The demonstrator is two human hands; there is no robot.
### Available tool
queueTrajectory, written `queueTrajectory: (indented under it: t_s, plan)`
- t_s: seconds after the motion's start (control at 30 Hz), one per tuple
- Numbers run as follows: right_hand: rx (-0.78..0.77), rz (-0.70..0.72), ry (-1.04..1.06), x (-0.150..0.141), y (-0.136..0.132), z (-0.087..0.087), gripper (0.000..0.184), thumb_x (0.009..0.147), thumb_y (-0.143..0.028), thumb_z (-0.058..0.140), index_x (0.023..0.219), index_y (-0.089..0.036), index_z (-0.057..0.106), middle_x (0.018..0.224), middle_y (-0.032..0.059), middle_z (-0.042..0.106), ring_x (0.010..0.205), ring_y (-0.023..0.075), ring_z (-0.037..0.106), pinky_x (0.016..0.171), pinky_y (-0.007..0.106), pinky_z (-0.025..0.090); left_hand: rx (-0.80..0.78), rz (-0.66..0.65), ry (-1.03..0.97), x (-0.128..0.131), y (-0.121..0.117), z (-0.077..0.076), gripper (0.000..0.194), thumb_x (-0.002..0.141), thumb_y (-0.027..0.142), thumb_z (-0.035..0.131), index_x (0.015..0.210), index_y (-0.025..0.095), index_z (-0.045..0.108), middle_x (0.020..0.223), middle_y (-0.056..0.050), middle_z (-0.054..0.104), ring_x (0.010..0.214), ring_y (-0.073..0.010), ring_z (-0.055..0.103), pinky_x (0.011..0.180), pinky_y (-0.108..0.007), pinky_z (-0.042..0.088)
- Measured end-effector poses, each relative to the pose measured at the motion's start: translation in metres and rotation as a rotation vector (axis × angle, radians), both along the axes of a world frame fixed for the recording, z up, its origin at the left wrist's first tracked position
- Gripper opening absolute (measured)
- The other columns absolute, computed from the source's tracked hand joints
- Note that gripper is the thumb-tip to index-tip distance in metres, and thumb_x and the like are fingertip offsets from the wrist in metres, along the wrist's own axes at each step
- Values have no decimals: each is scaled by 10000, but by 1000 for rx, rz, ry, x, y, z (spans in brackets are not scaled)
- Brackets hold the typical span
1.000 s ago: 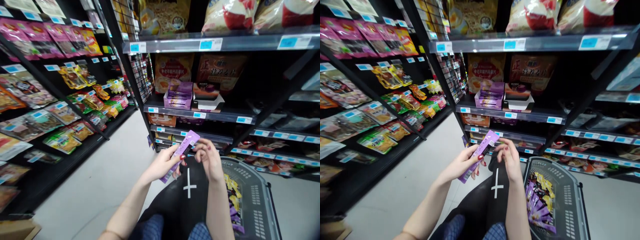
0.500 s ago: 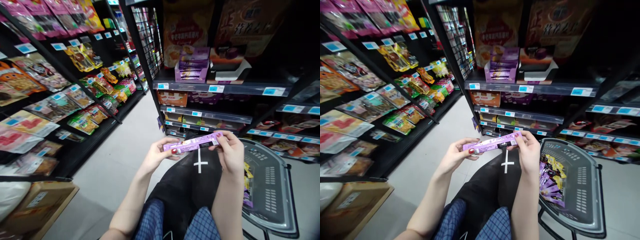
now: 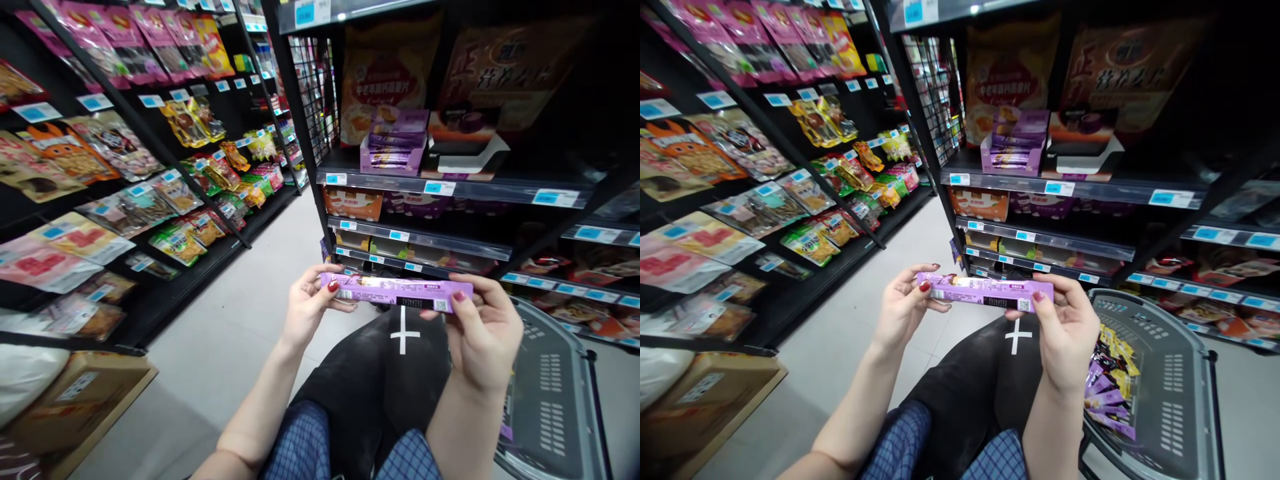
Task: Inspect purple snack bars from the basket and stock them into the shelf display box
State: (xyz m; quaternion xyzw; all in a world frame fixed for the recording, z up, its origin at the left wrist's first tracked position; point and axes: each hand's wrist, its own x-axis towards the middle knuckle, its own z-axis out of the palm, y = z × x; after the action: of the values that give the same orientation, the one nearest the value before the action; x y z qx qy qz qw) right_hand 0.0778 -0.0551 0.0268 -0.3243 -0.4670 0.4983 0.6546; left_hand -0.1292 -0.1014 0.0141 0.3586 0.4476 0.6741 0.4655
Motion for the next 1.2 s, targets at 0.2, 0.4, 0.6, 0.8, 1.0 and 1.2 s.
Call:
queueTrajectory:
  t_s: [0.2, 0.4, 0.6, 0.8, 1.0, 1.2]
  plan:
    - [-18, 29, 5, -1, 1, -1, 134, 770, -238, 694, 900, -211, 680, 652, -30, 639, 415, 89, 606, 435, 199, 556, -1, 20, -2, -1, -3, 3, 383, 717, 327, 747, 1019, 135, 609, 706, -33, 705, 516, -170, 688, 453, -216, 583]
    - [-116, 104, 117, -10, 17, -14, 142, 746, -251, 715, 873, -193, 686, 631, -37, 638, 409, 67, 589, 429, 170, 537, 127, 104, 66, 5, -18, 11, 264, 719, 294, 748, 932, 155, 677, 788, -46, 733, 561, -192, 705, 435, -244, 595]
    - [-222, 141, 232, -19, 35, -31, 196, 668, -269, 770, 816, -163, 697, 614, -30, 633, 444, 45, 566, 398, 117, 496, 241, 76, 257, 17, -34, 11, 256, 769, 144, 695, 1016, 207, 717, 983, -64, 739, 681, -210, 727, 578, -297, 642]
    - [-222, 104, 226, -18, 37, -34, 188, 655, -277, 772, 773, -160, 683, 606, -34, 629, 425, 42, 546, 392, 125, 493, 171, 66, 248, 15, -28, 7, 252, 782, 220, 693, 1025, 161, 718, 982, -98, 739, 676, -218, 726, 593, -307, 640]
    - [-123, -37, 164, -11, 21, -17, 142, 703, -262, 750, 776, -168, 672, 666, -26, 638, 500, 67, 595, 425, 158, 536, -70, 55, 39, 6, -9, 7, 397, 744, 343, 723, 1056, 99, 694, 914, -126, 742, 665, -222, 723, 554, -276, 619]
    - [-71, -100, 47, -10, 0, -1, 112, 751, -253, 720, 821, -178, 674, 685, -25, 646, 477, 81, 619, 473, 195, 573, -136, 12, -74, -1, 0, 1, 408, 708, 327, 753, 1040, 98, 695, 844, -114, 747, 603, -189, 713, 516, -216, 585]
